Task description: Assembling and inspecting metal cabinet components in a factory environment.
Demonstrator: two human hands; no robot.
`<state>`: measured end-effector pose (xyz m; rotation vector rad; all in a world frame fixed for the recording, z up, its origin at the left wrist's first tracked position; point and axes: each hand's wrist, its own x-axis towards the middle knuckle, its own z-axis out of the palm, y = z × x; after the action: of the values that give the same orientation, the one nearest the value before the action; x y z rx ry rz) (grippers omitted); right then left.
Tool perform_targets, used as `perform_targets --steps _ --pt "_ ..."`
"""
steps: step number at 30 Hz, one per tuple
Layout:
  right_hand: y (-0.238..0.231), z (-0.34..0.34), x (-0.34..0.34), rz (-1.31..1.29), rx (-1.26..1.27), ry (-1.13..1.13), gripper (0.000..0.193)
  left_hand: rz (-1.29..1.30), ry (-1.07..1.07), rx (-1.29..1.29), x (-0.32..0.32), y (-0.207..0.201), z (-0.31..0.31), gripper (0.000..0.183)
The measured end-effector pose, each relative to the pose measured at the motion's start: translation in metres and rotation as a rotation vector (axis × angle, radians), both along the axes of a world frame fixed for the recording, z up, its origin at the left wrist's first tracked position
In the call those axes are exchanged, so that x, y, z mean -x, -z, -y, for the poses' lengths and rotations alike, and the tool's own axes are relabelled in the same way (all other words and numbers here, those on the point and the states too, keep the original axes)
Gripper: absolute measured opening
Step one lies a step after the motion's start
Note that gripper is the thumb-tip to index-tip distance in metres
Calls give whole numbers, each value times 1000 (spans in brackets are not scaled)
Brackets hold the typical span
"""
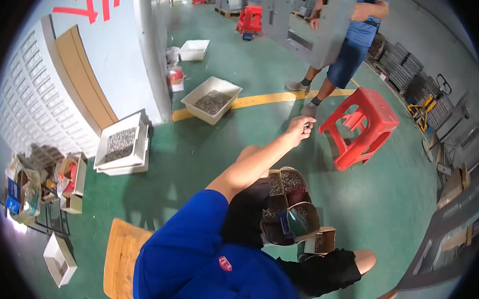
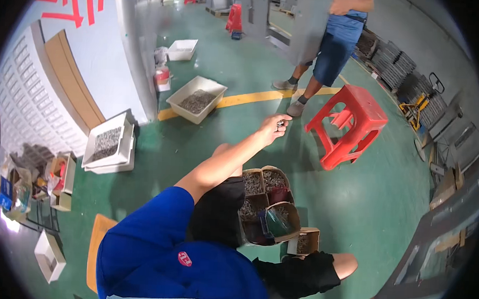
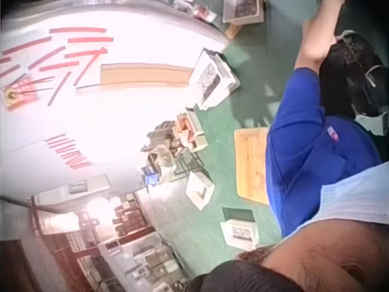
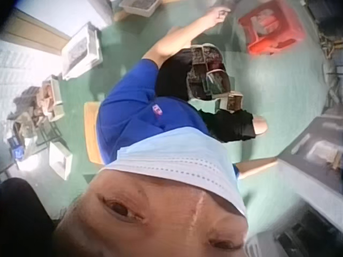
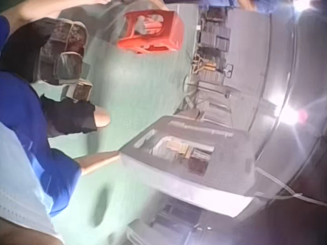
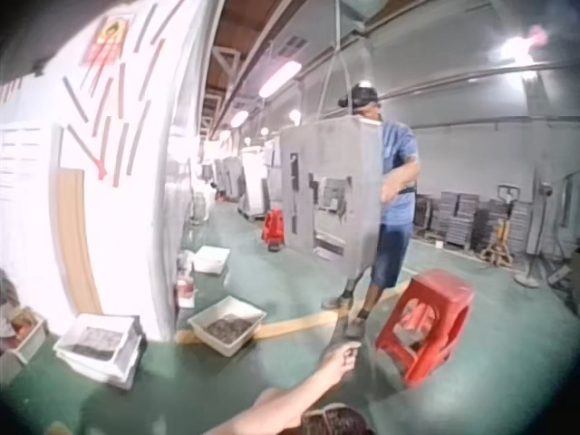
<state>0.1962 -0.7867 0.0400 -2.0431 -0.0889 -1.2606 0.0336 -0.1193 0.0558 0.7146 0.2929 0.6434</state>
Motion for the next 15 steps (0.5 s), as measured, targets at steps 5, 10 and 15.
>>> perform_targets --steps 5,10,15 --pt "4 33 10 -169 -83 -20 36 17 -6 -74 -1 0 -2 12" --pt "5 57 -5 -409 -35 -243 32 37 34 -92 -6 -8 11 14" --pt "-107 -96 88 -543 298 -437 42 75 -4 -77 6 0 -1 14"
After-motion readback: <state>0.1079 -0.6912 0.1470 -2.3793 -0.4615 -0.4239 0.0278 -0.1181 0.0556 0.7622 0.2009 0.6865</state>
